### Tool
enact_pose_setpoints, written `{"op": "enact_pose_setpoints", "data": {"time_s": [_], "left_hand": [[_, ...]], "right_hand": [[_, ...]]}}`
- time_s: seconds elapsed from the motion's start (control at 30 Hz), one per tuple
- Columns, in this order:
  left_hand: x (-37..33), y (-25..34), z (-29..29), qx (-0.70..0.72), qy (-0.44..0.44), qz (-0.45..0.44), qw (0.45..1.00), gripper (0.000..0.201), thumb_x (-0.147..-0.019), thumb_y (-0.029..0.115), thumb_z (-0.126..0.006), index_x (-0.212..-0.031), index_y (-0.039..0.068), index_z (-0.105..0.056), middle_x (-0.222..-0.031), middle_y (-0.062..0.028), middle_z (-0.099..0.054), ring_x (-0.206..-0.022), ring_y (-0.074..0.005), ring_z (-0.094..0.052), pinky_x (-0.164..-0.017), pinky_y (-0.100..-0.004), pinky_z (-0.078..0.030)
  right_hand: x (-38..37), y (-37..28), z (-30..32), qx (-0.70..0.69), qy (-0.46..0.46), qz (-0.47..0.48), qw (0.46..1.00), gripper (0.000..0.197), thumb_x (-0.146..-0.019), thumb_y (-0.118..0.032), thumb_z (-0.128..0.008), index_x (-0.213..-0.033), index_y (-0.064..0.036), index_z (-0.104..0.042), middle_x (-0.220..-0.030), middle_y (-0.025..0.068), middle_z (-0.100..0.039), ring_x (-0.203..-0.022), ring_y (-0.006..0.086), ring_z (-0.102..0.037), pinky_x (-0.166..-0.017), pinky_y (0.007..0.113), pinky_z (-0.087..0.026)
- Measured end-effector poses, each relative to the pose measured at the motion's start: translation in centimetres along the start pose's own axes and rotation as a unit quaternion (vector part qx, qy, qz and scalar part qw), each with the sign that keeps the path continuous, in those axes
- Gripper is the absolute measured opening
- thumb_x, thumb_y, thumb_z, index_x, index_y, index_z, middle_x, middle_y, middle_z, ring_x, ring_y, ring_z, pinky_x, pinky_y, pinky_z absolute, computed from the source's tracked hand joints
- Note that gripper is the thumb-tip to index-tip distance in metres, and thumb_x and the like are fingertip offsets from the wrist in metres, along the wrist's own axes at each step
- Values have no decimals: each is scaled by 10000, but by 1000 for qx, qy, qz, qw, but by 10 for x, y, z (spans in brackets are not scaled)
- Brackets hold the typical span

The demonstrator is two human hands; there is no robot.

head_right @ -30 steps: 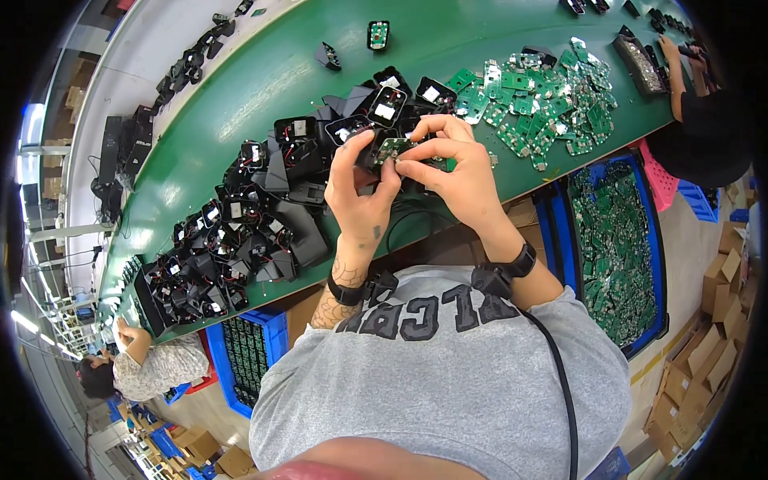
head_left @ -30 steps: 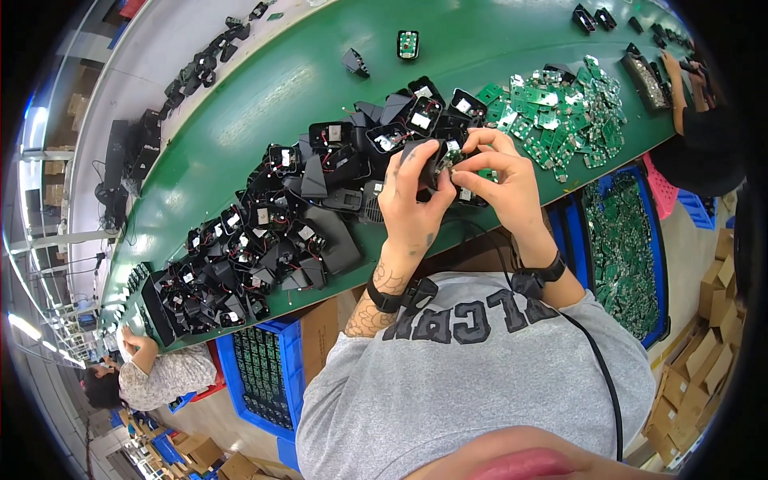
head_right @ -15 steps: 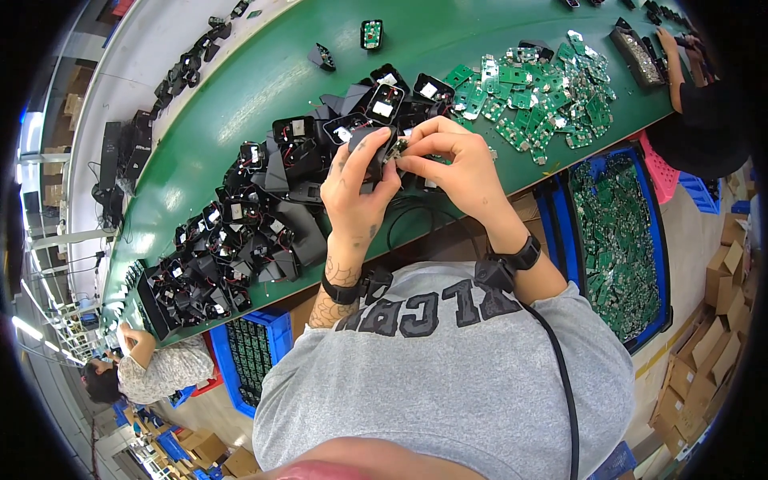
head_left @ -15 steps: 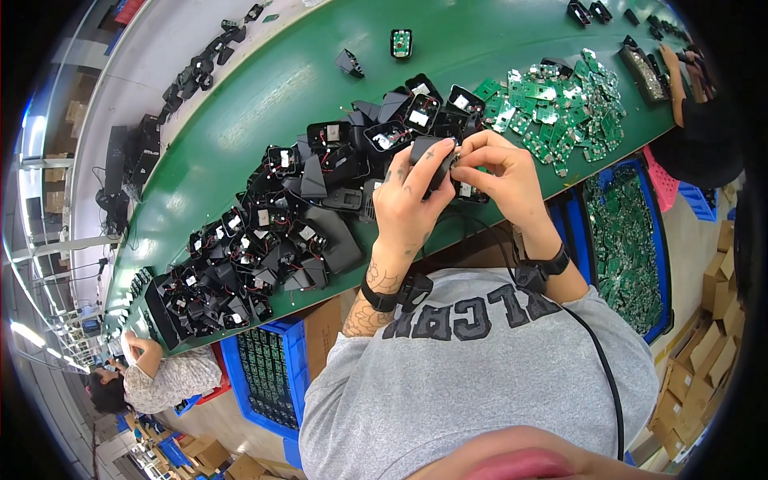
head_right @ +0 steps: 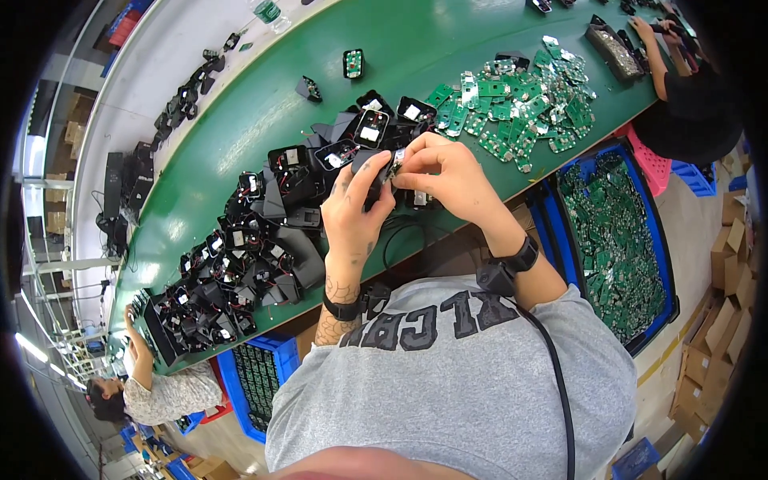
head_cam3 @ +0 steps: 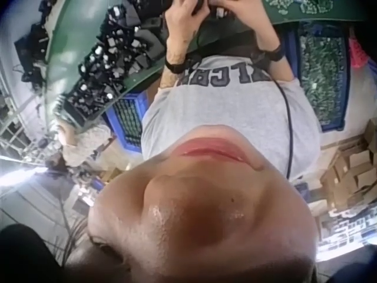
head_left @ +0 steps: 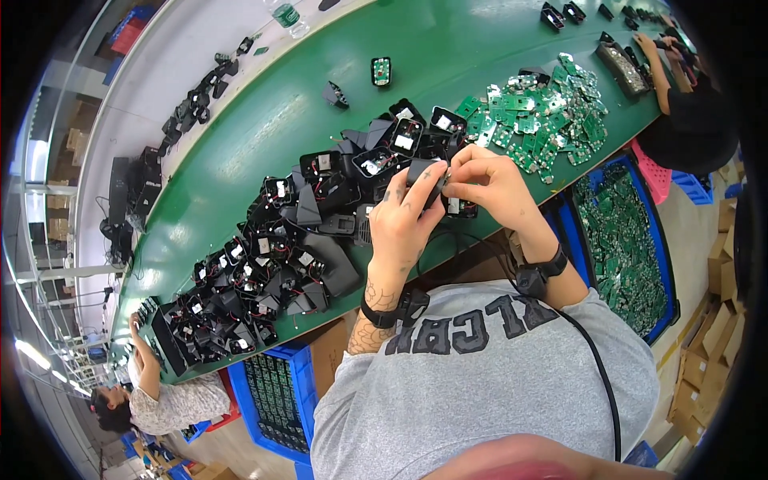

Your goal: Assembling circuit boards into black plastic housings on a production line.

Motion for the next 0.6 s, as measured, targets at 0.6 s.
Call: {"op": "enact_pose_setpoints", "data": {"time_s": [0.6], "left_hand": [[1,-7,-16,505,-124,339,784,417,-912,-7,-481,-1319,62,-424,-1056,-107,-615,-852,-184,-661,-652,-306,-611]], "right_hand": [[0,-25,25,133,-83,285,946,392,-623,-143,-829,-959,-105,-630,-1287,76,-564,-1312,324,-414,-1046,473,-363]]}}
Point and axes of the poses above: each hand's wrist, its own x-axis away from the middle knuckle, its own z-axis out of the back of the hand, y = z × x, the point moved 3 cm from there along -x, towards the middle knuckle
